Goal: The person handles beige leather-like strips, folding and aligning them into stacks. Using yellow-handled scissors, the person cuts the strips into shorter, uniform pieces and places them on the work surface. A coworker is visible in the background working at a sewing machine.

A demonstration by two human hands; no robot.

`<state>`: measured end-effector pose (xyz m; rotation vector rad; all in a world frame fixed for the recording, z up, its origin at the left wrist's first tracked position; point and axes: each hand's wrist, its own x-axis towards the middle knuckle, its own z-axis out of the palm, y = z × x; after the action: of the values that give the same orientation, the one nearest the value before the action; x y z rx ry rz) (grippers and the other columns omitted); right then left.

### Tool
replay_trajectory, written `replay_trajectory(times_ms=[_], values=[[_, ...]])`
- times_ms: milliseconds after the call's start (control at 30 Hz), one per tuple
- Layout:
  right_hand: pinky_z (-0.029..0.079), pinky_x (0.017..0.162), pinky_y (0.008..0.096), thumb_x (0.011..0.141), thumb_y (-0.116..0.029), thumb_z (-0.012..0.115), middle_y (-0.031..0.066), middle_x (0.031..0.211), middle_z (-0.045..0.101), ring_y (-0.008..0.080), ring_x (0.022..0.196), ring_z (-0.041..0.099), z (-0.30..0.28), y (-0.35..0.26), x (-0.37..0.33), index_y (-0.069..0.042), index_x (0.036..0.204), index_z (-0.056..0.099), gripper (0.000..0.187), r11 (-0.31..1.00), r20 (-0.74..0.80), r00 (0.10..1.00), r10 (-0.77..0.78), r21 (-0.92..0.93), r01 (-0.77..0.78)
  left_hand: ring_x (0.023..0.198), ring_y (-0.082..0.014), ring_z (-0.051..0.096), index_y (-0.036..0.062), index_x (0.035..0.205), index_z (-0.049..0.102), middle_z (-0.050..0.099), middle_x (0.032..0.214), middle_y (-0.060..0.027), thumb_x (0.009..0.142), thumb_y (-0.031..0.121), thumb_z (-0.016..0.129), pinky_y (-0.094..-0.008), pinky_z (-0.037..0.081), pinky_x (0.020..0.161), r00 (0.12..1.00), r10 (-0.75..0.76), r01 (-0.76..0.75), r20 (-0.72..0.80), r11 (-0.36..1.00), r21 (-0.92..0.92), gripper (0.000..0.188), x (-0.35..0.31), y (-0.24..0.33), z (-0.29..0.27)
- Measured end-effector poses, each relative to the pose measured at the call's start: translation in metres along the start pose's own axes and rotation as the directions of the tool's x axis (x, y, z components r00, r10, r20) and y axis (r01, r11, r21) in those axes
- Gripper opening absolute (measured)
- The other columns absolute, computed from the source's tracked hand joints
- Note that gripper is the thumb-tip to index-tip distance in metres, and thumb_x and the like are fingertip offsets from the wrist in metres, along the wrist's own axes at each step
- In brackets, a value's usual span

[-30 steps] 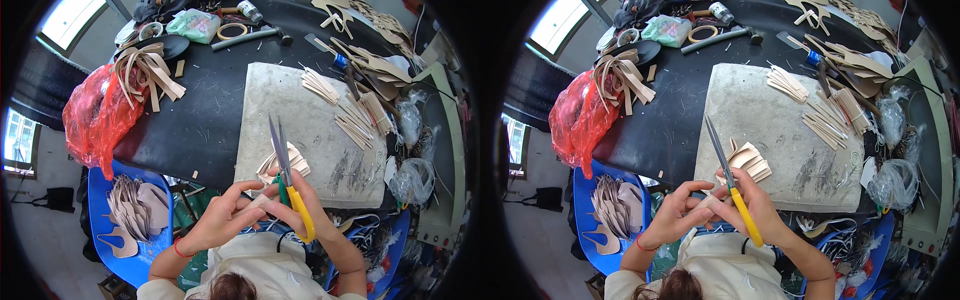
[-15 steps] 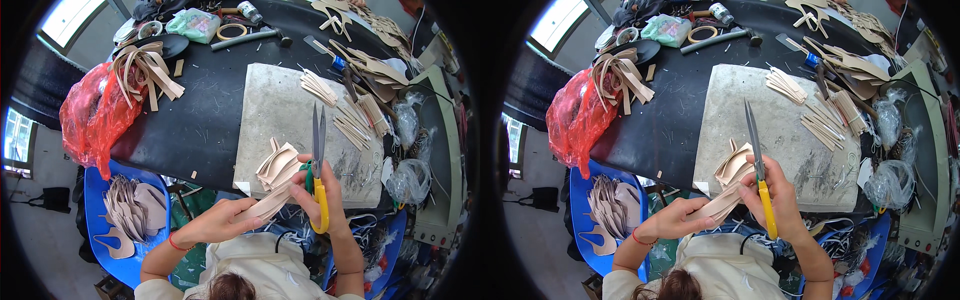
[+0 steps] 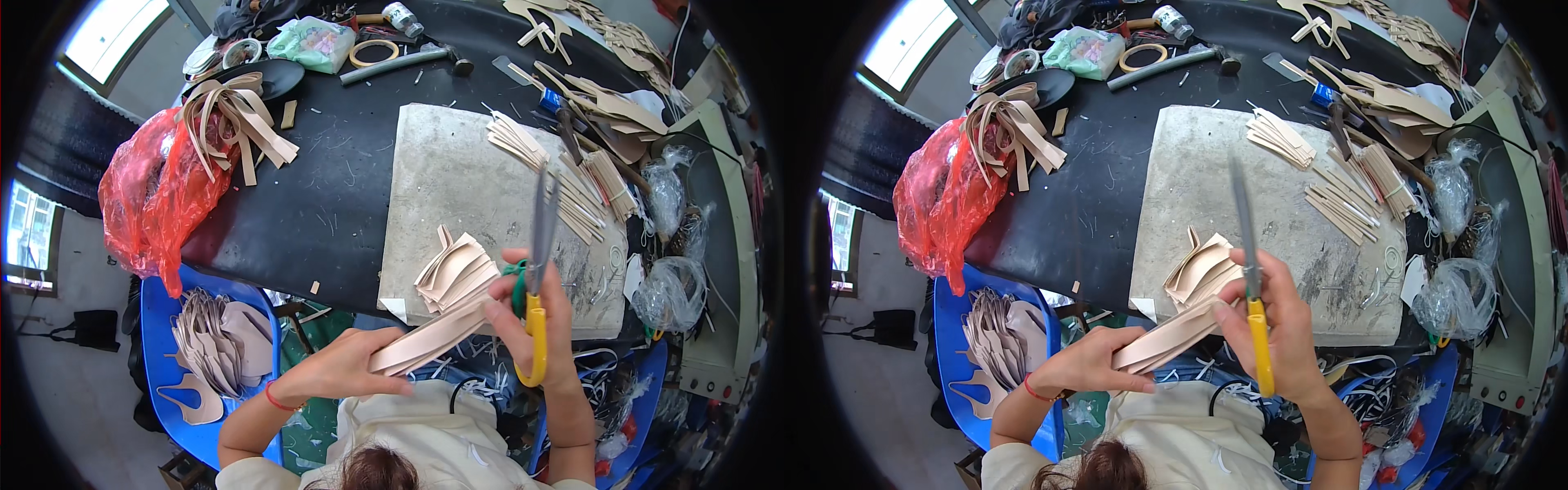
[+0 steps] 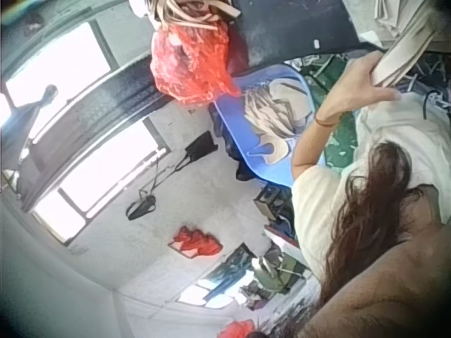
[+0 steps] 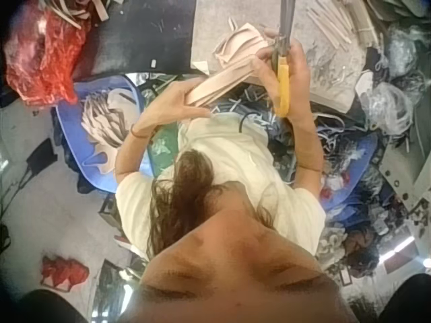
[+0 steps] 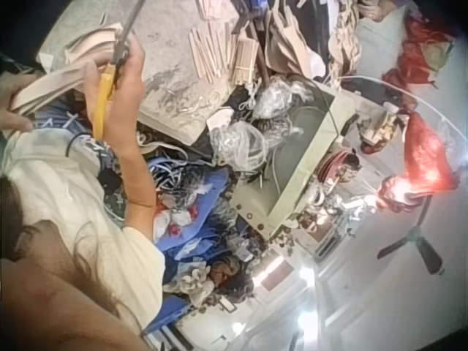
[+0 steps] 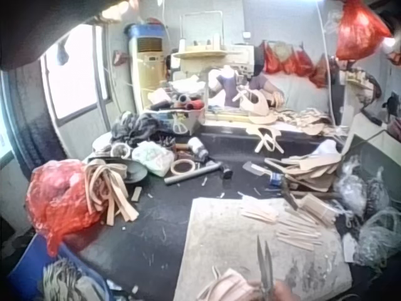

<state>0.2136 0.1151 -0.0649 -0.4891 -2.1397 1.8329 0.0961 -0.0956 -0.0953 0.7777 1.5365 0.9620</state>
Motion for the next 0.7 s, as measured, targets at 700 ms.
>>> replay_trajectory(times_ms=[700], values=[[0.049, 0.058, 0.0288, 0.073, -0.004, 0.071, 0.0092, 0.084, 0.060, 0.0190, 0.066, 0.060, 0.063, -0.082, -0.002, -0.004, 0.124, 0.045, 0.057, 0.866, 0.447, 0.829, -0.336, -0.200, 0.459, 0.083, -0.0139, 0.063, 0.0007, 0.111, 0.052, 0.066, 0.092, -0.0080, 0.076, 0.014, 0.076, -0.0288, 0.048, 0.072, 0.798, 0.417, -0.514, -0.436, 0.847, -0.131, 0.044, -0.047, 0.016, 0.014]])
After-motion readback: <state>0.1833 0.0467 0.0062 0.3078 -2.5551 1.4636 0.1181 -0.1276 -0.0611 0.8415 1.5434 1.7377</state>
